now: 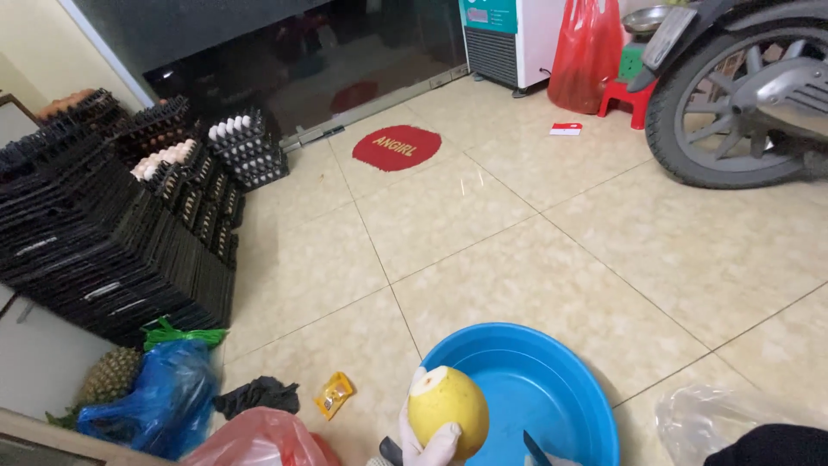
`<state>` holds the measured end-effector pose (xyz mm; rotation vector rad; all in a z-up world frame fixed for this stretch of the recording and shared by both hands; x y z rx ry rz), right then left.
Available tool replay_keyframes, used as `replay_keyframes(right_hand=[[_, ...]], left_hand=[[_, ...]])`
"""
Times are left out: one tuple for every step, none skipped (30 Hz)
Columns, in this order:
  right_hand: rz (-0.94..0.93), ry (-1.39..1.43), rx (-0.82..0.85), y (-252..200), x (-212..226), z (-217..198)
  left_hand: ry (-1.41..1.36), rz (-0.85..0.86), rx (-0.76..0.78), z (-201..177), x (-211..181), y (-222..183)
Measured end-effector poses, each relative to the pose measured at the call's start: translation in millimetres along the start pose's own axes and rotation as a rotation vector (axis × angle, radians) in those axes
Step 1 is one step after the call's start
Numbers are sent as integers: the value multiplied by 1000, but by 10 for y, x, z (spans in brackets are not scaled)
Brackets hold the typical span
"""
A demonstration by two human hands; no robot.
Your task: A person wearing gloves uses a knife to peel the skin off a pear and then slices it into a blue basin.
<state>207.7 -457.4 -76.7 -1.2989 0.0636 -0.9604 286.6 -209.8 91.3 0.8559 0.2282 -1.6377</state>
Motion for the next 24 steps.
replay_keyframes(right_hand=[[-14,-30,-12,-16,-2,-29],[-12,-33,-15,-33,-14,-46],[-25,-63,-24,-39,-19,-54],[-38,-93,-33,-47,-24,-61],[-38,-96,-29,-49,-26,-40],[-54,-125,-35,-56,-17,-23],[-74,-154,-38,-54,13,12],[-78,-155,-32,-43,27,47],[-101,-184,-32,-25,75,93],[-126,-212,-33,-12,122,141],[-133,-216,-23,-7,165,208],[-158,-246,-22,-6,217,274],[-182,-279,-18,-3,259,354],[-188,-286,-5,0,285,442],[-208,-322,0,-1,305,529],[-229,-358,7,-1,324,619],[-230,-371,18,-394,485,780],[-300,-340,79,-799,686,977],[-368,-301,133,-1221,873,1135],[-366,-311,139,-1326,998,1193],[-498,-307,259,-1496,1169,1280],[-628,-300,380,-1671,1333,1360],[-609,-311,369,-1788,1374,1357],[-683,-357,455,-1959,1445,1426]], left_hand=[[-7,-15,-10,-7,10,-31],[-10,-14,-13,-15,15,-60],[-14,-28,-23,-34,19,-86],[-18,-41,-32,-51,23,-114],[-16,-38,-33,-75,28,-119],[-47,-51,-9,-77,43,-124],[-76,-62,18,-81,49,-107],[-72,-57,20,27,-4,-100],[-111,-176,-283,-71,37,-110],[-154,-309,-580,-138,82,-194],[-151,-297,-576,-74,46,-160],[-165,-285,-530,14,8,-113],[-178,-269,-487,94,-43,-80],[-174,-254,-485,129,-92,-62],[-194,-237,-426,200,-145,-48],[-212,-220,-367,269,-197,-35],[-210,-204,-373,277,-248,-41],[-228,-190,-316,324,-298,-30],[-249,-182,-260,381,-328,-37],[-249,-172,-266,336,-354,-12],[-351,-217,-293,306,-293,-40],[-455,-262,-318,274,-224,-66],[-468,-265,-338,433,-295,-71],[-461,-260,-422,540,-365,-82]])
Point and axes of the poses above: each hand's wrist, its own y-axis towards the middle knuckle, its own z-axis out of the palm, x = y × z, the point moved 7 cm from there along y, towards the middle knuckle
